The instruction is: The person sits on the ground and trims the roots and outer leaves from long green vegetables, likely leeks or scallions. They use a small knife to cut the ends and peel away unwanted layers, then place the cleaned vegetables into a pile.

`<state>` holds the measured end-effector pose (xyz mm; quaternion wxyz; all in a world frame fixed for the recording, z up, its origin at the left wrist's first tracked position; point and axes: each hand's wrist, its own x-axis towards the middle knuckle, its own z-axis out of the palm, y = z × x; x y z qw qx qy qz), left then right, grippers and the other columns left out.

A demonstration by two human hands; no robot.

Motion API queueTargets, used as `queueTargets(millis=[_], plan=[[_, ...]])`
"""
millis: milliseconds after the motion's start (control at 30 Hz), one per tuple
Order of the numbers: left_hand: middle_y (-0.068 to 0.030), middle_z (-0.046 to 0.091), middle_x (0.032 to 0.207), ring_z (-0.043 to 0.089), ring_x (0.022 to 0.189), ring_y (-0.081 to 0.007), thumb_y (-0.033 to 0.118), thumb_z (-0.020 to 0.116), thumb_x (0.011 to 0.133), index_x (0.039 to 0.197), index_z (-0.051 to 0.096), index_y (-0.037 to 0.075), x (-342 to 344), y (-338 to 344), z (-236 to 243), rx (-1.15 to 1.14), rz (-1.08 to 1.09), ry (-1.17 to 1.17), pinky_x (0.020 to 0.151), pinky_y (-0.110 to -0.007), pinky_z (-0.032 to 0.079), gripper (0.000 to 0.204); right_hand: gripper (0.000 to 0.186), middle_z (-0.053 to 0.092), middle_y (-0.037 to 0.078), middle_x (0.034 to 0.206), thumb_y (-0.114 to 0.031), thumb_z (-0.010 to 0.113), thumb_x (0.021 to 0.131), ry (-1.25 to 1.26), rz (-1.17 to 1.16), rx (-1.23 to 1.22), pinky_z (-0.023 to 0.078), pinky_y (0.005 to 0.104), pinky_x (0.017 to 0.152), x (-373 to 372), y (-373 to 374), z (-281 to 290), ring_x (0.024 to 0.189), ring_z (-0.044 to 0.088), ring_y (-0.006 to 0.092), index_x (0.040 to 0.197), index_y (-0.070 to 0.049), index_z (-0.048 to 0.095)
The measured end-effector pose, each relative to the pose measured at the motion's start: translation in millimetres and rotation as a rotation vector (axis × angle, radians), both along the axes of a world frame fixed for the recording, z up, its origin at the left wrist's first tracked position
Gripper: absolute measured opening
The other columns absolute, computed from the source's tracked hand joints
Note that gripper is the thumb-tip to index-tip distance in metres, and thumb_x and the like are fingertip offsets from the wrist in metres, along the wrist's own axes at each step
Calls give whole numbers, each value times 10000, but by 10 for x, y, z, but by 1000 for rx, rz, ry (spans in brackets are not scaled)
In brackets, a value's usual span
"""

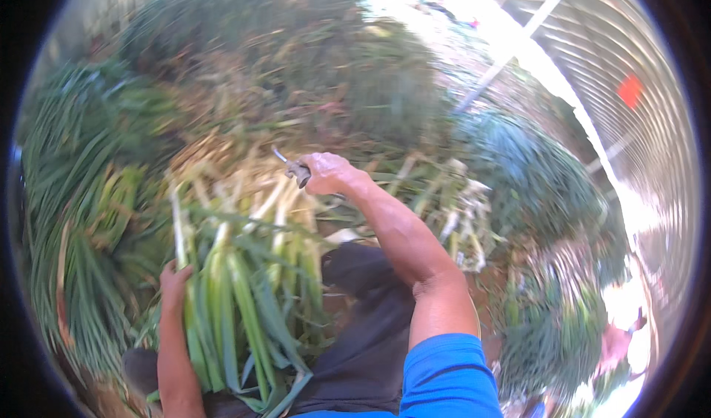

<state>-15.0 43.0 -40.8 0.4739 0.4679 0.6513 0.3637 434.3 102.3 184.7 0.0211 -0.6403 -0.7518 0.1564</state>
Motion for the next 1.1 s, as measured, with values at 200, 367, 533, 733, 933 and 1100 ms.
queueTargets(millis=[200, 367, 533, 733, 933, 1100], plan=[[-269, 612, 1356, 601, 1254, -350, 127, 707, 747, 1416, 493, -106, 195, 63, -179, 146, -167, 343, 1083, -400, 440, 741, 398, 732, 192, 1111, -317, 658, 898, 390, -490, 243, 553, 455, 897, 1378, -2028, -208, 1024, 704, 374, 1243, -122, 694], [-248, 613, 1281, 592, 1206, -357, 140, 698, 786, 1364, 528, -84, 400, -194, 200, 7, -196, 313, 1081, -416, 421, 643, 441, 723, 185, 1153, -337, 639, 906, 132, -772, -69, 548, 465, 897, 1574, -3848, -1099, 1061, 694, 378, 1309, -161, 638], [-180, 627, 1068, 605, 976, -318, 198, 742, 794, 1222, 589, -41, -148, 168, -899, 304, -116, 419, 914, -409, 471, 513, 529, 714, 146, 1211, -392, 648, 878, 245, -905, -333, 540, 483, 897, 1212, -5121, -2141, 1117, 677, 371, 1382, -248, 573], [-159, 597, 886, 581, 818, -286, 239, 733, 775, 964, 576, -55, -336, 432, -1326, 237, -27, 494, 794, -405, 479, 384, 583, 692, 178, 1255, -280, 720, 825, 292, -747, -404, 519, 499, 963, 665, -5936, -3022, 1127, 670, 396, 1381, -161, 589], [-187, 621, 934, 595, 830, -284, 223, 718, 734, 982, 573, -92, 37, 94, -678, 136, -158, 230, 777, -417, 490, 427, 610, 696, 207, 1223, -283, 706, 819, 233, -898, -456, 517, 517, 951, 575, -6173, -3009, 1132, 664, 424, 1386, -130, 541], [-189, 613, 894, 599, 825, -268, 178, 680, 727, 1030, 572, -139, -146, 209, -625, 81, -114, 269, 770, -406, 493, 451, 612, 699, 218, 1213, -301, 672, 820, 256, -1146, -469, 527, 513, 925, 750, -6362, -3142, 1139, 657, 429, 1391, -134, 528]])
